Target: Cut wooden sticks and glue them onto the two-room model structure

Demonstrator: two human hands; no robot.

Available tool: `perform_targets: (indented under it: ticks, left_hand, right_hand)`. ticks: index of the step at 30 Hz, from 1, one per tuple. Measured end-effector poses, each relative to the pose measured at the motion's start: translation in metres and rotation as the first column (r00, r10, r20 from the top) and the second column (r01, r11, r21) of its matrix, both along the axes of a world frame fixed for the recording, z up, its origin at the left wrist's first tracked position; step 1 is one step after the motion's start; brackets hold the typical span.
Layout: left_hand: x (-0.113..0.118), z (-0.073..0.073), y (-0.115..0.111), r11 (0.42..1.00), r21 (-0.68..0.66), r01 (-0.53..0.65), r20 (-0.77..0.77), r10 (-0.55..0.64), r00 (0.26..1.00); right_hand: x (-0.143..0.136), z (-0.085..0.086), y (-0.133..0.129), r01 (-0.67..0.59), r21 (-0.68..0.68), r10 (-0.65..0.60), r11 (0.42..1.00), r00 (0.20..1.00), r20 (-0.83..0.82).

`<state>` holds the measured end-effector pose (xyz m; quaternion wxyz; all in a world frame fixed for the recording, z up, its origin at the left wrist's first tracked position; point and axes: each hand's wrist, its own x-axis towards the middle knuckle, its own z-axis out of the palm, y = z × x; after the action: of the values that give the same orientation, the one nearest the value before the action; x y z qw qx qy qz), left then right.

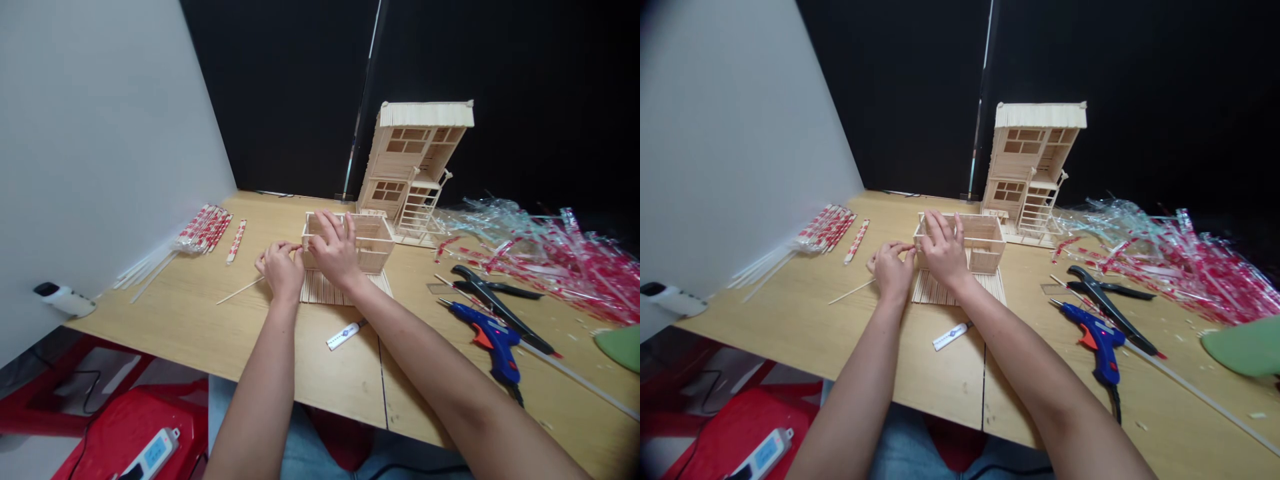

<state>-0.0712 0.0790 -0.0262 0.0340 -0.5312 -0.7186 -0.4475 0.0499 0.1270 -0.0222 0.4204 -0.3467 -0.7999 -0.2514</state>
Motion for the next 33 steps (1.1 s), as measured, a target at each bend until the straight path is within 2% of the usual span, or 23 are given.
perform_targets:
  ticks: [20, 26, 33]
  left_hand:
    - [-0.0001, 0.0001, 0.0005, 1.000, 0.003, 0.001, -0.022, -0.001, 1.000]
    - [0.0004, 0.0008, -0.0002, 1.000, -0.002, 0.005, -0.022, -0.005, 1.000]
    - [0.0008, 0.0005, -0.0004, 1.000, -0.007, 0.001, -0.024, -0.001, 1.000]
  right_hand:
    - [0.0003, -0.0046, 0.0053, -0.067, 0.103, 0.066, 0.992, 0.998, 0.013]
    - [0.0002, -0.0057, 0.0070, -0.075, 0.065, 0.074, 0.995, 0.997, 0.010]
    - [0.0009, -0.0038, 0.0064, -0.065, 0.090, 0.064, 0.994, 0.998, 0.010]
